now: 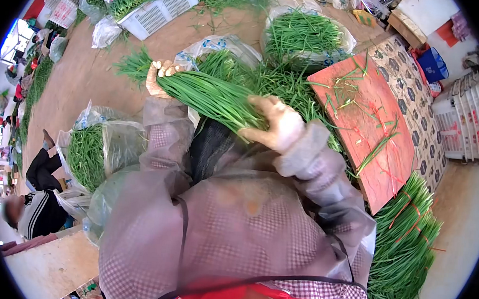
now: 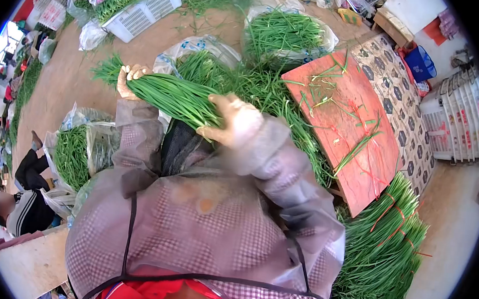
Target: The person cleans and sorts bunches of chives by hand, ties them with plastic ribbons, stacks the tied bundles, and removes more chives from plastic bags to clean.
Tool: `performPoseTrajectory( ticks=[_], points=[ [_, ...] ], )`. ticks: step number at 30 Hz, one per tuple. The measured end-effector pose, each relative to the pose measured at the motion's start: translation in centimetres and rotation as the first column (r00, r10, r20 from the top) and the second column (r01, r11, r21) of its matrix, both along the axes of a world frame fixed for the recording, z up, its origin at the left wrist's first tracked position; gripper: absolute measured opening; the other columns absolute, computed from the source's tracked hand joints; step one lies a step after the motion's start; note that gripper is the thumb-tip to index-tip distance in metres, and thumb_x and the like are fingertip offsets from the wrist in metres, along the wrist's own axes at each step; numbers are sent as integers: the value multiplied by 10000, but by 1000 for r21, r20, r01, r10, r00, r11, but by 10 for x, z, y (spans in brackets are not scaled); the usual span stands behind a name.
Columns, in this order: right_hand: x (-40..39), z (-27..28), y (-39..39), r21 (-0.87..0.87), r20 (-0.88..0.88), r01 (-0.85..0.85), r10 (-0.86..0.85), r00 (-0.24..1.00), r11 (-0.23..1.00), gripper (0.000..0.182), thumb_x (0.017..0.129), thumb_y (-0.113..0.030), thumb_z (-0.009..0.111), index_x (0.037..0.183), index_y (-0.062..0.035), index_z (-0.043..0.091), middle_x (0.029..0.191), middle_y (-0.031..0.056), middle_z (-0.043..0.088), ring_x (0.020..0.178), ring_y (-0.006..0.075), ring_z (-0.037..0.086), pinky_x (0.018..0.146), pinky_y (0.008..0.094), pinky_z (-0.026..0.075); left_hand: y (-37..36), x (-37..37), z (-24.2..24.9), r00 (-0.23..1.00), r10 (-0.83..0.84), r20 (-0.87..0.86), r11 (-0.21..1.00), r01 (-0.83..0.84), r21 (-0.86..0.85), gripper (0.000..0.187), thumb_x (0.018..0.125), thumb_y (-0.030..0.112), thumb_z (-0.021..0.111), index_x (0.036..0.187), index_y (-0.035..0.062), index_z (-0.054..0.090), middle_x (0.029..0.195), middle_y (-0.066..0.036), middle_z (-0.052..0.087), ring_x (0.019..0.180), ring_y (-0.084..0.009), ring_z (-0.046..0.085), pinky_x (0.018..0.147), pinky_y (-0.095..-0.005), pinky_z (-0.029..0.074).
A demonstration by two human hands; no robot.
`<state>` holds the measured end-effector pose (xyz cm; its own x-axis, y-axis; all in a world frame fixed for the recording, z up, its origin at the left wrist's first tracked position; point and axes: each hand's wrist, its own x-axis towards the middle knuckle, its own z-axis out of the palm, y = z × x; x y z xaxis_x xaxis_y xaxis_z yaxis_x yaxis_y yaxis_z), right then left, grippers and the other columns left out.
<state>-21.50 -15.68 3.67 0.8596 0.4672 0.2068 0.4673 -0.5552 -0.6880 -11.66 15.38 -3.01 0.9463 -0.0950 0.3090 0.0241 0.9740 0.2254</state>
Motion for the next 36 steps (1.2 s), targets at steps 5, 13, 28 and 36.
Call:
performPoseTrajectory(
  ticks=[5,13,28,36],
  points=[
    [15,-39,13,157,-141,-65,87,986,986,467,756,-356,691,1072,-21,618,892,200,640,828,320,638,734,392,508,6,-3,3,1000,-6,1,999,6,39,175,919,210,508,799,99,569,647,35,462,668,-116,466,782,-303,405],
    [17,-28,7,175,-176,-55,86,981,983,193,843,-165,649,928,7,675,759,69,657,672,121,597,631,266,491,1,0,-2,998,-41,57,999,40,11,164,926,225,498,837,106,568,684,35,475,688,-119,486,801,-333,411],
    [-10,-71,-115,-21,-365,69,-72,928,997,145,843,-170,594,843,-50,675,683,55,620,590,150,567,559,289,454,8,4,-15,998,-22,-64,999,20,-41,174,880,208,566,745,99,562,591,34,469,605,-118,463,741,-304,407],
    [-6,-82,-131,-111,-160,155,-172,972,982,454,839,-266,597,1244,-71,536,1082,165,612,902,256,625,786,348,486,3,3,-11,991,-109,78,988,116,-100,150,870,189,575,756,101,534,588,56,465,583,-76,460,717,-257,400]
  ],
)
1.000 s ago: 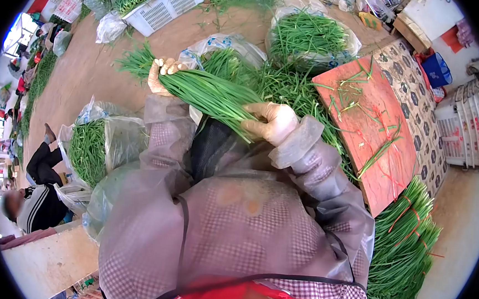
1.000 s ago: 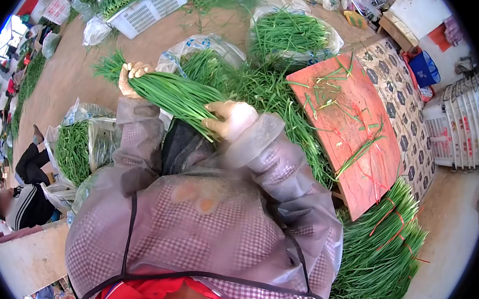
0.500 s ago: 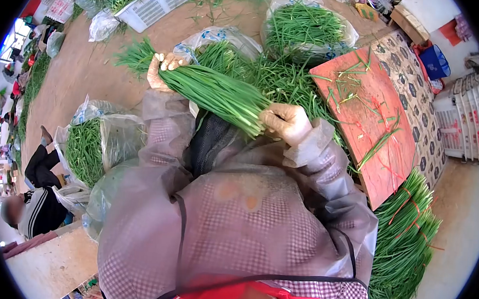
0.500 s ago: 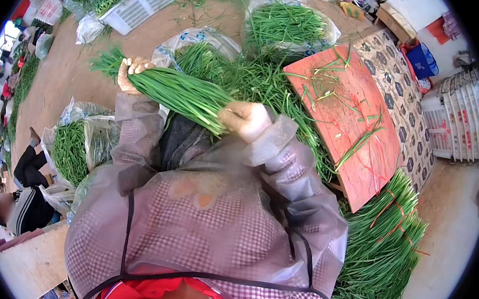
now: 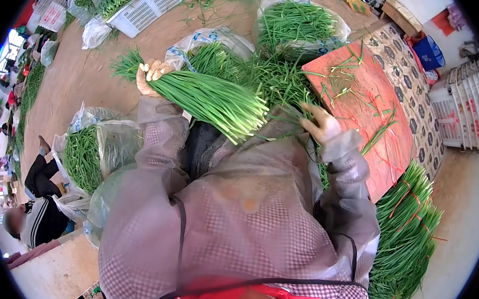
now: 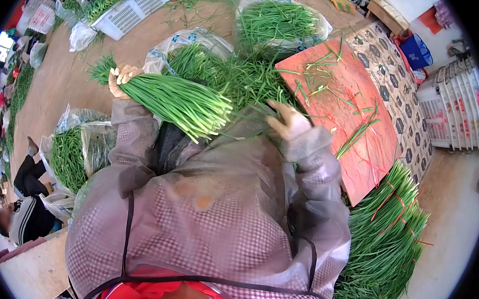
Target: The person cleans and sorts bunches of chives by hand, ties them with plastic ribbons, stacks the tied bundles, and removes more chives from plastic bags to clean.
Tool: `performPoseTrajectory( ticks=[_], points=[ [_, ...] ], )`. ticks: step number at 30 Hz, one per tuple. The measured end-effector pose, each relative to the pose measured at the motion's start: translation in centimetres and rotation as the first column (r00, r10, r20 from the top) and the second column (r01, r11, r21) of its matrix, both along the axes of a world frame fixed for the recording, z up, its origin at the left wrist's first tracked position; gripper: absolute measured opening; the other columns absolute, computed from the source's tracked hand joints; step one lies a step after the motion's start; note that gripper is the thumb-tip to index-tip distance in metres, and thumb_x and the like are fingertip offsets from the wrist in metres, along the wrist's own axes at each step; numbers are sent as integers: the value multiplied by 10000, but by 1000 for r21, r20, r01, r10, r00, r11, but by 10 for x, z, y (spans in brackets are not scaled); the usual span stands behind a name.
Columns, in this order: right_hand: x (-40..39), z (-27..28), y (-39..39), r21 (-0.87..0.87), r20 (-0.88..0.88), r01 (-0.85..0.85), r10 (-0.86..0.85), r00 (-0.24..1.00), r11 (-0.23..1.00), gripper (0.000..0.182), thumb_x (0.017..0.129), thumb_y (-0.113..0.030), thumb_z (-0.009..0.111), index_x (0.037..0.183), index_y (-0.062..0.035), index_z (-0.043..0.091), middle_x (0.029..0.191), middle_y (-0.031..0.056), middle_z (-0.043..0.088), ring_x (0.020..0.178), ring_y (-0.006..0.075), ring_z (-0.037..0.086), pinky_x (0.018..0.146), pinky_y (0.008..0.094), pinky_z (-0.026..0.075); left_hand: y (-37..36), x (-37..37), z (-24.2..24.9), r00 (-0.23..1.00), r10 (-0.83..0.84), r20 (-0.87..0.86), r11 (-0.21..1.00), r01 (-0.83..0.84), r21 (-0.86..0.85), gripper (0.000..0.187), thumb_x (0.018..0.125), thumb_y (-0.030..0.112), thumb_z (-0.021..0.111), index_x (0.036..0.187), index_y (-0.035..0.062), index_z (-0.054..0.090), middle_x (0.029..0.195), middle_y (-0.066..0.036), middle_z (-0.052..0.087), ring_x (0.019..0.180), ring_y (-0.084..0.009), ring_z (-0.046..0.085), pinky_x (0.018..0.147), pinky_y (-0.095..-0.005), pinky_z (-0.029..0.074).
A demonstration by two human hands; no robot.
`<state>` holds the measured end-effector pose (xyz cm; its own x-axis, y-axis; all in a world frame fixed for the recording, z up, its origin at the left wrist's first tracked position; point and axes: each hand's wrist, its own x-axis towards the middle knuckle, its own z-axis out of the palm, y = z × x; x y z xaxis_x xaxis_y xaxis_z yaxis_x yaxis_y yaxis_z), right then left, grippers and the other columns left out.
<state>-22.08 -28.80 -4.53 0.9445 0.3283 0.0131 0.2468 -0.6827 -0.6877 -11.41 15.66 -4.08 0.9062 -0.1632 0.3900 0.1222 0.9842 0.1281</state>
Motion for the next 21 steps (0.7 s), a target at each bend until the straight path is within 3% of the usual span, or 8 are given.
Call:
performPoseTrajectory(
  ticks=[6,7,9,11,13,15,16,21],
  points=[
    [32,27,104,592,-34,-148,208,978,792,272,851,-212,635,1042,-21,664,915,103,634,827,171,597,779,284,466,-7,10,7,980,-92,174,995,95,-11,143,900,204,530,805,97,527,610,49,475,598,-75,459,722,-254,395],
    [21,33,112,750,-374,190,169,912,634,179,849,-158,624,917,-2,679,778,59,624,713,146,580,691,246,456,-7,11,7,963,-121,240,992,127,-10,154,922,215,500,836,90,526,635,35,490,619,-80,466,728,-255,390],
    [20,41,100,851,-472,338,302,828,402,153,838,-155,620,826,-5,649,671,28,579,590,99,511,572,217,403,-9,8,14,956,-128,263,990,140,-27,152,926,207,496,829,93,521,628,38,490,620,-75,473,729,-249,396],
    [23,29,72,925,-341,246,344,875,291,228,837,-239,599,757,-25,582,635,37,538,484,81,427,447,222,332,-4,8,15,935,-140,325,987,159,-31,159,928,213,498,823,95,518,623,39,495,618,-71,481,727,-241,403],
    [26,25,39,992,-71,117,577,814,-42,273,852,-263,591,846,8,620,704,93,599,526,114,515,471,233,387,-4,6,17,935,-127,330,988,149,-41,164,929,221,499,824,97,516,622,41,502,621,-68,492,724,-237,407],
    [24,55,18,804,-375,78,400,836,590,356,870,-267,586,1020,53,618,827,139,648,624,159,607,588,253,475,-3,8,18,917,-151,370,986,165,-6,162,928,224,499,827,98,513,623,45,507,625,-68,502,726,-237,408],
    [26,60,24,687,-395,9,364,843,726,374,885,-195,588,1192,18,568,1049,129,647,788,176,623,725,300,508,-5,8,20,915,-157,372,986,166,8,158,929,222,492,833,99,515,629,48,509,633,-65,506,725,-236,407],
    [24,61,90,461,-52,-417,493,868,783,959,719,-111,760,1456,-56,149,1459,94,274,1241,186,388,962,309,405,-33,12,33,915,-193,354,976,218,-30,156,929,220,483,845,94,522,639,44,511,645,-71,506,734,-243,411]
  ],
)
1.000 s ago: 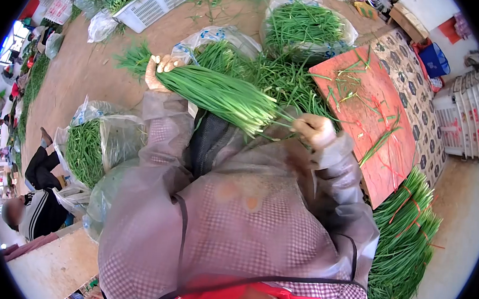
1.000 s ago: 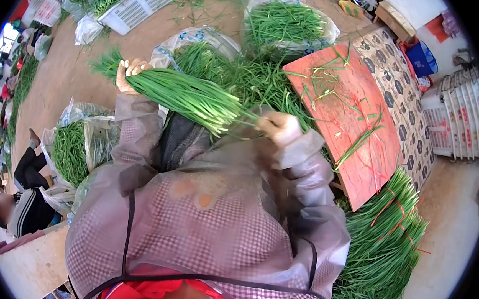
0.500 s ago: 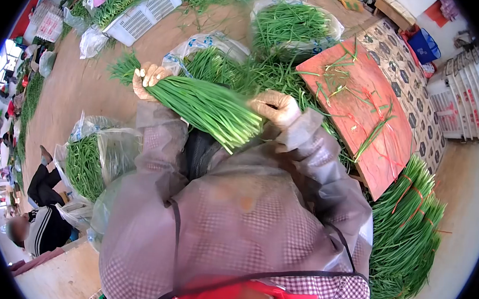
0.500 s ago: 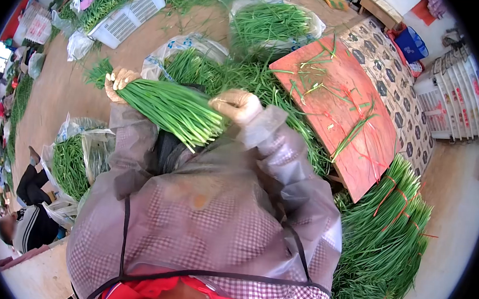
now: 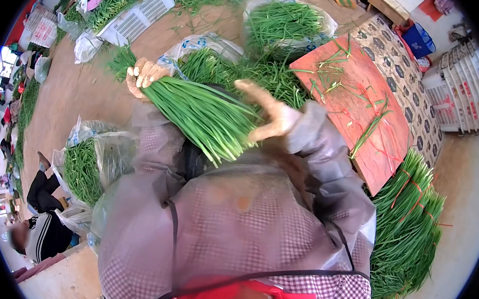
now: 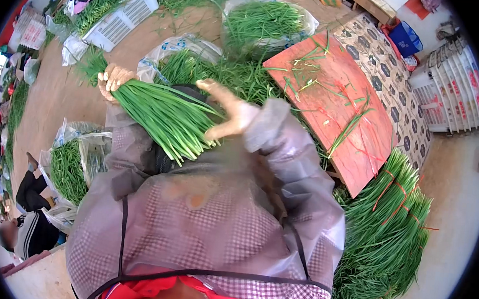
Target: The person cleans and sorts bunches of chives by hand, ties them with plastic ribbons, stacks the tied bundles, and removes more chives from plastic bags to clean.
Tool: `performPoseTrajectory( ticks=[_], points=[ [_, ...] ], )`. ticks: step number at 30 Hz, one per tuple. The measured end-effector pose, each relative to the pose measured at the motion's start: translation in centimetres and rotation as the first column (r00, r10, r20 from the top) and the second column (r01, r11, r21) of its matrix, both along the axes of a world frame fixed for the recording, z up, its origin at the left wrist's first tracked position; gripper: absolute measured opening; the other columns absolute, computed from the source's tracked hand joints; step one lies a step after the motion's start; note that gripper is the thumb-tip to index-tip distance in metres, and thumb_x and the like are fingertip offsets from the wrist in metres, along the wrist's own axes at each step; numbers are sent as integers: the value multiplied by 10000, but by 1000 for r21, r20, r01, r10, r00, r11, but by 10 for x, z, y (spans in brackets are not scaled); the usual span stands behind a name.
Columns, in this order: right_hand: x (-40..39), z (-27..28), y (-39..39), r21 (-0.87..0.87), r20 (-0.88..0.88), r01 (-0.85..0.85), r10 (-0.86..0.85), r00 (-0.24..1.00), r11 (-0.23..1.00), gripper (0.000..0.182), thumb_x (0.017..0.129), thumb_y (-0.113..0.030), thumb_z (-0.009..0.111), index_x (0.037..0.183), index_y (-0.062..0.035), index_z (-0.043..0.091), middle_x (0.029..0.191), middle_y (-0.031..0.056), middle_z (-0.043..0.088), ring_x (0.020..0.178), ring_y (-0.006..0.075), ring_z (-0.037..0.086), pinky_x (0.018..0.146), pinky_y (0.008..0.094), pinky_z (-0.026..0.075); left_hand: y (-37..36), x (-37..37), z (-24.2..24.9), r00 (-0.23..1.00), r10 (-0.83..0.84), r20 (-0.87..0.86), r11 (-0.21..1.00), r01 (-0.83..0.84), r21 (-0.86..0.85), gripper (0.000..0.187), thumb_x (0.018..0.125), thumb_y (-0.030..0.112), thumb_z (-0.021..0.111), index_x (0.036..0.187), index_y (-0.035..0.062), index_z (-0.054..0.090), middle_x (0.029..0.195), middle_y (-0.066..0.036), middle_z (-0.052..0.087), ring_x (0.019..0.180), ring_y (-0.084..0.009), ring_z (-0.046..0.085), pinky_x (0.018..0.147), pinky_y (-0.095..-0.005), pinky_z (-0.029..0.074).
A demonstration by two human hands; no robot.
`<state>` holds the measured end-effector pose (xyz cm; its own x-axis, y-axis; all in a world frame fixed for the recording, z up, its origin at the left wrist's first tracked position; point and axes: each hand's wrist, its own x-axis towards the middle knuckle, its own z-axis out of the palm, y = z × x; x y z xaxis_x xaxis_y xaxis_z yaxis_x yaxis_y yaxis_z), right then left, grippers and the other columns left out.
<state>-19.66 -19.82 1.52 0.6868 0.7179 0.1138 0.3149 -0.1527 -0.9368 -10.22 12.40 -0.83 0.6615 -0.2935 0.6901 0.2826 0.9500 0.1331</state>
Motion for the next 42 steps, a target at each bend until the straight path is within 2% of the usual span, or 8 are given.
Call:
performPoseTrajectory(
  ticks=[4,8,16,21,26,32,36,42],
  points=[
    [-7,-20,19,202,-632,-119,222,743,972,623,743,-250,767,1246,-21,480,986,74,599,848,151,556,708,254,451,2,3,-5,974,32,-226,999,-33,0,168,922,220,484,841,85,542,643,40,511,663,-83,504,752,-247,420],
    [-12,-47,-11,164,-685,97,42,727,982,185,893,-208,602,792,-56,629,566,-57,434,495,46,349,469,237,267,23,4,-27,799,247,-549,969,-212,128,206,880,221,538,714,101,557,582,46,497,564,-101,486,667,-296,464],
    [-25,-47,-82,323,-742,599,-197,641,733,226,923,-230,544,866,-20,606,504,-39,390,382,44,271,360,221,162,29,-1,-53,518,563,-644,826,-349,442,301,890,236,488,610,128,495,526,22,431,524,-134,420,686,-347,455],
    [-22,-41,-49,-91,-562,372,-356,746,924,227,894,-193,581,1011,-12,652,861,23,657,578,46,485,514,190,395,43,9,-83,654,454,-604,888,-281,364,267,862,304,519,649,149,566,563,-30,541,640,-242,539,649,-456,471],
    [-19,-42,-3,24,-546,490,-400,736,871,203,843,-120,641,1033,-51,657,720,-43,573,578,24,452,522,183,375,46,14,-90,654,501,-567,858,-287,427,270,874,307,489,668,152,569,580,-44,559,668,-248,554,675,-483,471],
    [-7,-37,20,27,269,707,-686,676,707,153,784,-162,703,845,-53,615,600,10,555,508,76,499,469,256,416,48,23,-103,616,520,-591,844,-268,464,286,879,295,484,658,129,561,591,-51,555,677,-259,553,710,-449,469],
    [1,-36,13,-126,180,691,-668,722,712,237,768,-245,689,887,-76,575,695,110,613,631,279,617,569,359,481,46,32,-102,600,544,-587,817,-222,531,311,889,304,466,649,123,546,592,-47,544,672,-256,539,748,-468,459],
    [-4,-20,2,99,150,663,-670,727,742,218,748,-172,694,945,-106,629,706,80,618,587,199,608,503,313,467,25,33,-86,607,510,-609,833,-173,526,326,899,301,457,650,118,558,601,-62,569,710,-263,557,773,-475,456]
  ],
)
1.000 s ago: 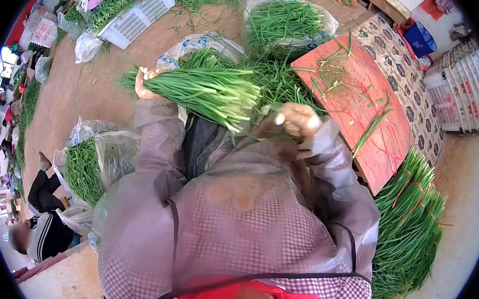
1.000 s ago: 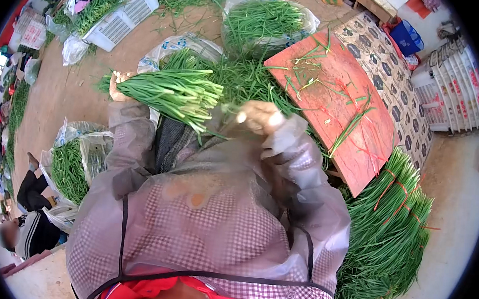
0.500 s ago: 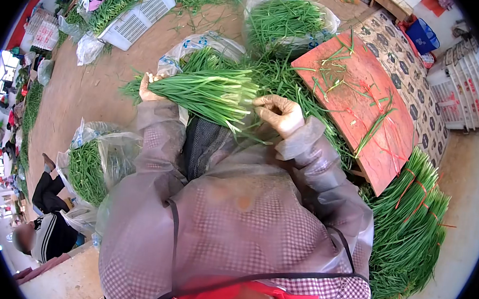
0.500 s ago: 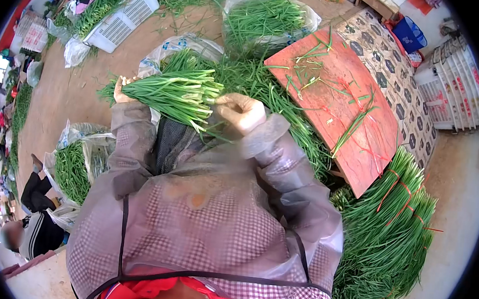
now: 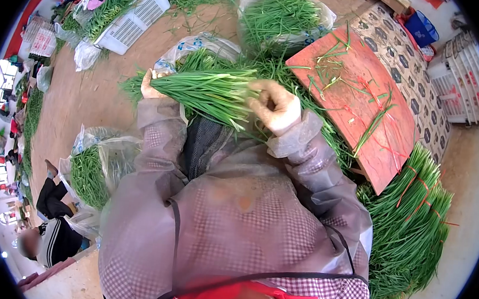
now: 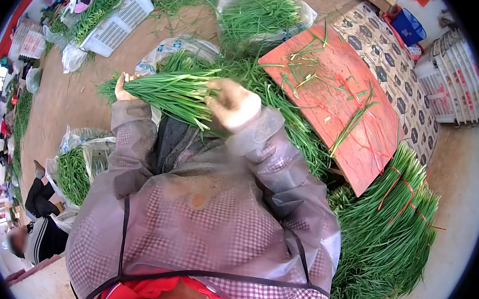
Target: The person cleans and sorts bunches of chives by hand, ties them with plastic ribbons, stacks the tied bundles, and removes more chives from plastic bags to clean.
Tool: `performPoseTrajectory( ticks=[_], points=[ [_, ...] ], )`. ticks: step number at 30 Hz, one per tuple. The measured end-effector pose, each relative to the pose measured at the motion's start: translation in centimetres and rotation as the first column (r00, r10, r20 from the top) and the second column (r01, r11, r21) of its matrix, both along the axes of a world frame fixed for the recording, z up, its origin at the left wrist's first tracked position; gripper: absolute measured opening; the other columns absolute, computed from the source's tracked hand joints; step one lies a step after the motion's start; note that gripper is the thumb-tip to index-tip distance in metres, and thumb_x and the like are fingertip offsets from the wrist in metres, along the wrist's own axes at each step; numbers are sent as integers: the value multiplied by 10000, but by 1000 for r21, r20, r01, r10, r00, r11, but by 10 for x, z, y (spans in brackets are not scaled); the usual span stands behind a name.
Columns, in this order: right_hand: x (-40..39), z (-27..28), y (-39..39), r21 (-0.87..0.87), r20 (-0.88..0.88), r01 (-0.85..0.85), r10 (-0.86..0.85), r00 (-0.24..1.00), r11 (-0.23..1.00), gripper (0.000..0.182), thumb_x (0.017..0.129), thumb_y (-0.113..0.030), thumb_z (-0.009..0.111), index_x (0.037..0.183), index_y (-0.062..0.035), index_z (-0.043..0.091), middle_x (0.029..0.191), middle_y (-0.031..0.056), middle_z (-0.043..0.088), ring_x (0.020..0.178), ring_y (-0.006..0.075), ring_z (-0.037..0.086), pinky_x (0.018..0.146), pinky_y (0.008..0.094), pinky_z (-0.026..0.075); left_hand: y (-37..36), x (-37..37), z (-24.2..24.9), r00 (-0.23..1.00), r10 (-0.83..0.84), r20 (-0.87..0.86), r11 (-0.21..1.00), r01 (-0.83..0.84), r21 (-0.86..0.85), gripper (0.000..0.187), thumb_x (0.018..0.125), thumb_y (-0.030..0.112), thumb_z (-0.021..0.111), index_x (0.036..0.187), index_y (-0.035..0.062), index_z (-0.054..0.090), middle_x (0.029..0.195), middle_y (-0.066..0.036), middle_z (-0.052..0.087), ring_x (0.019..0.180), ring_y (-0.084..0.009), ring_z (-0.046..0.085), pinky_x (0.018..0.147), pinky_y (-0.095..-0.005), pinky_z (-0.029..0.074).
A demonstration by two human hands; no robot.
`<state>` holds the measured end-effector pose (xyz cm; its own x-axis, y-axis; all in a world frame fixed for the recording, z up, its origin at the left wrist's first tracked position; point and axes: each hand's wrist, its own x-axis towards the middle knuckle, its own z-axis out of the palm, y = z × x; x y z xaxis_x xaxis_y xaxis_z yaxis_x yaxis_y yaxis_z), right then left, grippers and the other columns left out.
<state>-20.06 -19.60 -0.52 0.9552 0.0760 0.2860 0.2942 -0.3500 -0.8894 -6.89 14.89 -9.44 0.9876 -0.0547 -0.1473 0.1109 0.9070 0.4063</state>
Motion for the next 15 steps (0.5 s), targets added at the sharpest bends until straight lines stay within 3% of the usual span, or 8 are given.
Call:
performPoseTrajectory(
  ticks=[1,2,4,6,8,11,14,15],
  points=[
    [3,7,3,-113,148,-25,42,988,993,256,751,-176,681,999,-126,644,748,81,630,612,231,620,537,329,488,-1,2,-1,997,-52,52,998,53,-15,324,898,297,462,651,114,563,604,-67,577,721,-266,565,764,-466,456],
    [9,4,5,-114,147,-21,37,988,993,256,751,-176,681,999,-126,644,748,81,630,612,231,620,537,329,488,-3,5,-3,997,-57,51,998,58,-16,324,898,297,462,651,114,563,604,-67,577,721,-266,565,764,-466,456],
    [19,-6,6,-369,362,45,99,927,929,280,759,-206,665,1028,-131,640,800,89,640,656,275,631,597,357,510,-7,13,-7,992,-105,69,993,108,-43,316,897,290,471,659,105,567,606,-64,568,707,-257,556,753,-450,452],
    [19,-6,5,-430,291,47,89,953,902,237,771,-234,649,977,-115,661,810,111,652,700,304,635,650,378,517,-12,20,-6,997,-77,25,997,77,-20,315,896,288,472,655,105,559,603,-59,560,699,-253,548,752,-442,450],
    [19,-6,5,-90,88,-25,33,996,996,171,769,-215,649,882,-92,681,802,129,660,715,306,637,637,371,516,-17,21,-1,999,-44,-19,999,44,6,315,896,286,472,651,105,551,599,-55,551,690,-249,540,751,-433,448],
    [11,13,-22,-37,-78,-39,36,996,999,132,762,-178,653,806,-59,690,738,129,658,676,242,648,619,343,511,-30,21,4,989,68,-134,997,-64,35,325,900,282,461,630,110,516,603,-42,527,677,-243,517,730,-427,443],
    [-4,9,-70,98,-322,-175,198,926,980,130,748,-163,664,795,-46,694,691,121,647,638,163,628,615,325,505,-28,22,-5,996,18,-89,1000,-18,0,325,907,280,442,634,110,491,613,-40,514,676,-244,506,708,-431,442],
    [-9,-4,-96,-5,-371,-283,261,891,959,143,760,-157,667,832,-37,697,710,119,655,655,162,625,622,321,498,-29,24,-6,992,50,-119,999,-51,-2,323,911,280,430,644,109,489,620,-41,512,675,-245,502,703,-437,442]
  ],
)
